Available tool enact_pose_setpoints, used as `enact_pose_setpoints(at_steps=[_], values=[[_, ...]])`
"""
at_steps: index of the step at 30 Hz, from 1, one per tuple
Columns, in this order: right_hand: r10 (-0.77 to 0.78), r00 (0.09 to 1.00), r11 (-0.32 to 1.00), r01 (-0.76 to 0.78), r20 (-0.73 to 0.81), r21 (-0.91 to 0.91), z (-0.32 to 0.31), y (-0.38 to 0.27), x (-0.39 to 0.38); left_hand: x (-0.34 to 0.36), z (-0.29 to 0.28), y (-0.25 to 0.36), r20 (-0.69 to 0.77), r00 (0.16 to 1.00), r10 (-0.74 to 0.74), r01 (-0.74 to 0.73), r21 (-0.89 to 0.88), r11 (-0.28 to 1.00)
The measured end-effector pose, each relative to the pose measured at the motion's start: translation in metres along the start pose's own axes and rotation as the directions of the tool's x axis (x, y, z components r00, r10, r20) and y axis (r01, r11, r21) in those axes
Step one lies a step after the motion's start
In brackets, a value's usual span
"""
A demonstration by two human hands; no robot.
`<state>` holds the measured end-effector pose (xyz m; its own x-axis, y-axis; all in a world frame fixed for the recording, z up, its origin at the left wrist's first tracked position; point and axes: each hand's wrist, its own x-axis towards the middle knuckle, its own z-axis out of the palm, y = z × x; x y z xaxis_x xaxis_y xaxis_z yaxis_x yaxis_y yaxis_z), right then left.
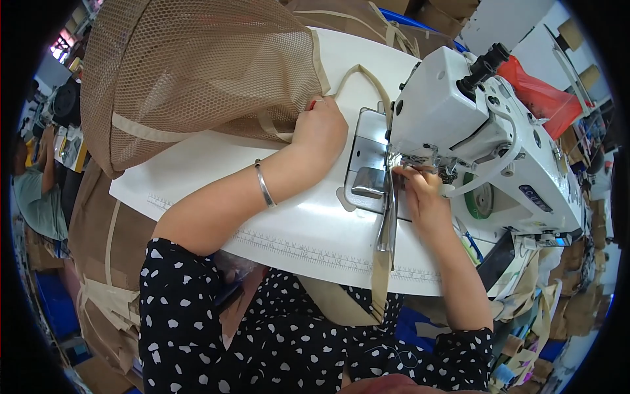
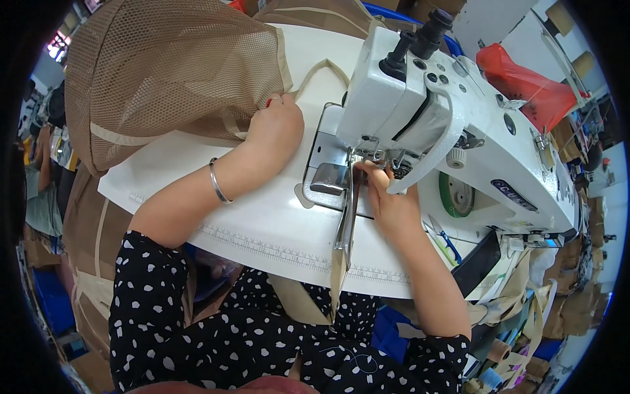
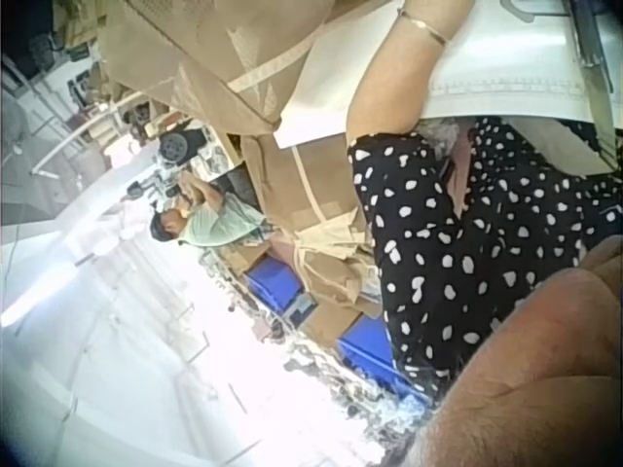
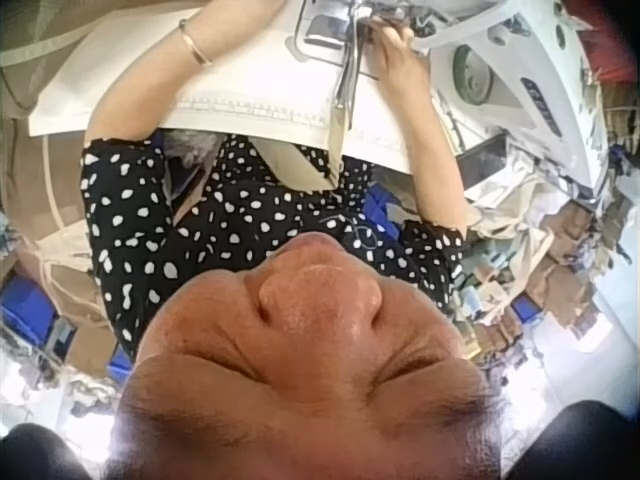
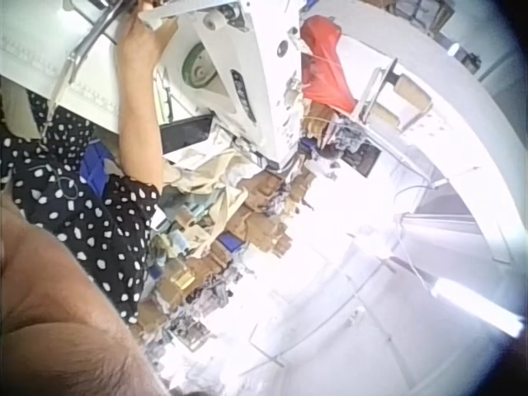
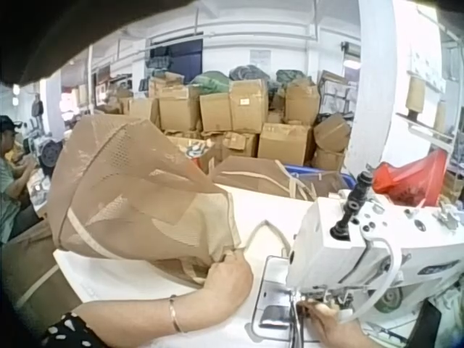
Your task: Sewing a strap along the edge of a mesh material using an industrial sewing machine.
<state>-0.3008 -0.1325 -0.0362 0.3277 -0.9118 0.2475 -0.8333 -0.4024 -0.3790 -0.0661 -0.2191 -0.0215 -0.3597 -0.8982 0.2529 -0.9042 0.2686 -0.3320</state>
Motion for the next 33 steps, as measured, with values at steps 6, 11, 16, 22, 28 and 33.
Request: enact_pose_setpoints(at_steps=[6,11,16,22,28,33], values=[[0.015,1.0,0.999,-0.015,0.002,0.04,-0.001,-0.001,0.0,0.0,-0.002,0.001,0.011,1.0,0.01,-0.01,0.021,1.0],[0.039,0.999,0.999,-0.04,0.029,0.035,-0.003,-0.003,0.001,-0.001,-0.003,0.0,0.02,0.999,0.033,-0.033,0.023,0.999],[0.009,1.0,1.0,-0.009,0.005,0.014,-0.001,-0.001,0.0,-0.002,-0.004,0.002,0.066,0.998,0.006,-0.006,-0.009,1.0],[0.021,0.999,0.996,-0.024,0.028,0.086,-0.007,-0.008,0.004,-0.008,-0.013,0.001,0.071,0.994,-0.085,0.094,-0.138,0.986],[0.034,0.999,0.998,-0.034,0.01,0.053,-0.007,-0.009,0.001,-0.006,-0.012,-0.004,0.117,0.988,-0.099,0.121,-0.198,0.973],[-0.006,1.0,1.0,0.006,-0.004,0.003,-0.009,-0.011,0.0,-0.01,-0.007,-0.011,-0.058,0.997,0.047,-0.058,-0.208,0.976]])
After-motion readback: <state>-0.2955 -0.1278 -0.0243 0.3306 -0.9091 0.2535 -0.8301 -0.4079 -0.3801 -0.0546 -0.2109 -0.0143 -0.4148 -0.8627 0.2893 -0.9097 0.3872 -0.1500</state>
